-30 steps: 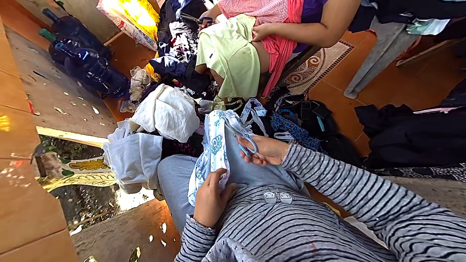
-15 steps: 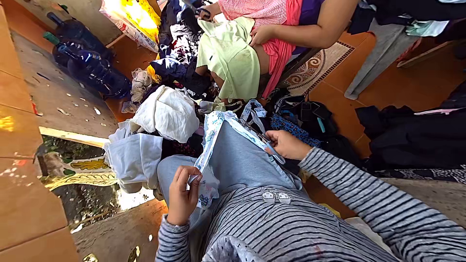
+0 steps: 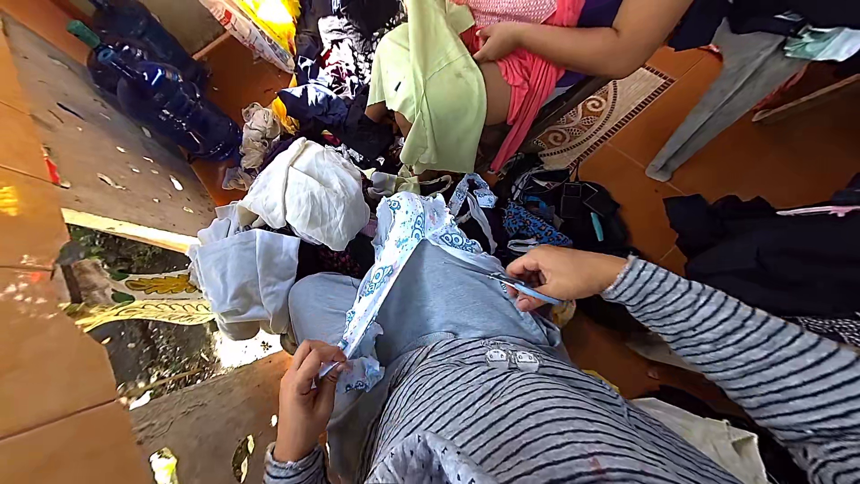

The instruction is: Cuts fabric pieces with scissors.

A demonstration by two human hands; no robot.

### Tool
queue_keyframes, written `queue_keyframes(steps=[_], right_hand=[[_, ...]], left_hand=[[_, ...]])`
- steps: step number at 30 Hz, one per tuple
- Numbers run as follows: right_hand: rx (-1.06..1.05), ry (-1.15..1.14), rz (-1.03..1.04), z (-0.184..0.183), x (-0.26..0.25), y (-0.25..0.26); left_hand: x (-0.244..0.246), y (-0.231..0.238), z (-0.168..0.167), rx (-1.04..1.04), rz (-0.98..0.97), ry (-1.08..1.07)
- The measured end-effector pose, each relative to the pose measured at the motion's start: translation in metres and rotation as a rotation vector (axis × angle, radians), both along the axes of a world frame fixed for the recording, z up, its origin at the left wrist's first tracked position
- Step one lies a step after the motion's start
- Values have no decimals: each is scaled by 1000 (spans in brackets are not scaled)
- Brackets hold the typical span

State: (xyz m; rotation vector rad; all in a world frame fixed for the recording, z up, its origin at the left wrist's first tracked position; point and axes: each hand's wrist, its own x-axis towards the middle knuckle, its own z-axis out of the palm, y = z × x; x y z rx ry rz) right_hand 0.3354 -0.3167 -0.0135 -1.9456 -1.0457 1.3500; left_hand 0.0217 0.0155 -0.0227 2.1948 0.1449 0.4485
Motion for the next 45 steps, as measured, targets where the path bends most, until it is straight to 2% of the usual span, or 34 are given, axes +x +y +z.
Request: queue_keyframes(steps=[2, 6, 11, 15, 24, 38, 45], right_hand=[[-101, 55, 106, 0, 6, 20], [-248, 154, 131, 0, 25, 57], [-223, 250, 82, -14, 52, 87], [-286, 243, 95, -7, 63, 106], [-250, 217, 122, -20, 69, 110], [-218, 183, 94, -8, 58, 132], [-198, 269, 119, -2, 57, 139]], left_hand=[[-1, -1, 8, 39, 21, -20], [-3, -5, 17, 87, 36, -27], [-6, -7, 16, 96, 51, -32], [-8, -6, 14, 87, 71, -36], [-12, -3, 12, 86, 88, -37], [-15, -6, 13, 80, 73, -39], [-12, -12, 26, 110, 74, -73]])
